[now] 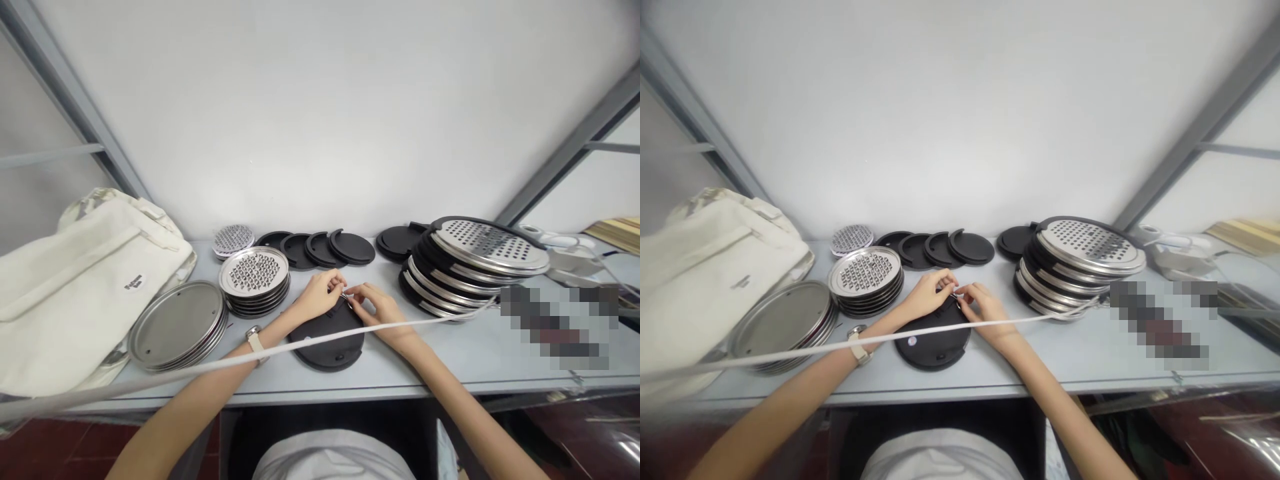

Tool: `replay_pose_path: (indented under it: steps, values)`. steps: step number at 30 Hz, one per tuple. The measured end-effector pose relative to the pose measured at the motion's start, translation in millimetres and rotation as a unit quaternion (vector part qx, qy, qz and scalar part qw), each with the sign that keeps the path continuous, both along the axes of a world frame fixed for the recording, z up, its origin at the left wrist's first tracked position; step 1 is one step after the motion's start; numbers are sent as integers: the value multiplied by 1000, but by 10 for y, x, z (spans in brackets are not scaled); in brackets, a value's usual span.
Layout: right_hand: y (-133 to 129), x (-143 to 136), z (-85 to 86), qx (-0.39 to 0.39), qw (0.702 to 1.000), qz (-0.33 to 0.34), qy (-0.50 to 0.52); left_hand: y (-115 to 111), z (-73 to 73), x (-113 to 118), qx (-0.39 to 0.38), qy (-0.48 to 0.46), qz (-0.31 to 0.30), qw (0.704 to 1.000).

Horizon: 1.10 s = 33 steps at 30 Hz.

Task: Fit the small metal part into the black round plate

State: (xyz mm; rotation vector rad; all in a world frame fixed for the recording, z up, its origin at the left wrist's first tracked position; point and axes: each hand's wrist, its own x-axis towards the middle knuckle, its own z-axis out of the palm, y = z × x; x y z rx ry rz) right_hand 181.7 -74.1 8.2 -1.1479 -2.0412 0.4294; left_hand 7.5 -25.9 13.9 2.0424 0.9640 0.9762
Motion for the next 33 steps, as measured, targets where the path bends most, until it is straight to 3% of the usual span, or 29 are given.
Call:
replay_pose_path:
  steps: [33]
  values:
    - [33, 18, -85, 27, 1000, 5, -8, 7, -15, -7, 22, -4, -29, 999]
